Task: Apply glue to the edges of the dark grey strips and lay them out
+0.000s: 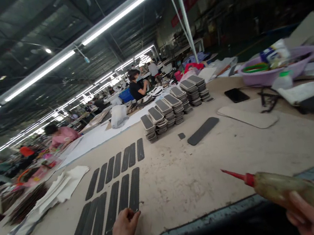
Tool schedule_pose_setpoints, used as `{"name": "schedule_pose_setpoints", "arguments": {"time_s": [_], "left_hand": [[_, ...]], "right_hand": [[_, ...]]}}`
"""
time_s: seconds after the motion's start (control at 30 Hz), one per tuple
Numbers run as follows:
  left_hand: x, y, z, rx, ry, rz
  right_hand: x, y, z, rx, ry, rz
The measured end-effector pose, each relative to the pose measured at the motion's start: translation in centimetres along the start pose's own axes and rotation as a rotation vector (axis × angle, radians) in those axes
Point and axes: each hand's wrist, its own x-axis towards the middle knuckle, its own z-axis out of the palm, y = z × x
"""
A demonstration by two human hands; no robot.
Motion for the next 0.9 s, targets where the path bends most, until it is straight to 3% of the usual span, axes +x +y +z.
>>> {"name": "schedule_pose_setpoints", "arguments": {"time_s": [0.1,0.17,0.3,0.43,0.53,0.67,0.9], "left_hand": [[1.4,2.6,-0.8,-0.105,0.12,0.184],[2.7,6.2,-0.6,-0.247,0.127,0.357],[6.1,16.2,1.8,-0.333,0.074,0.623],[9.8,26.1,4.8,-0.244,0.039,0.74],[11.9,31.2,6.5,-0.186,-0.012,0.789],[13.4,34.7,8.1,-0.063,-0.1,0.811],[14.6,35.7,8.9,0.108,-0.183,0.766]], "right_hand": [[-0.2,-0.6,0.3,0.097,0.019,0.056],[-0.3,-0.8,0.4,0.133,0.005,0.071],[-0.5,-0.8,0.3,0.147,0.004,0.1],[-0.5,-1.1,0.5,0.139,0.002,0.107],[-0.5,-1.4,0.6,0.128,0.022,0.115],[-0.2,-1.1,0.3,0.112,0.02,0.12],[0.2,-0.8,0.0,0.12,0.038,0.138]]}}
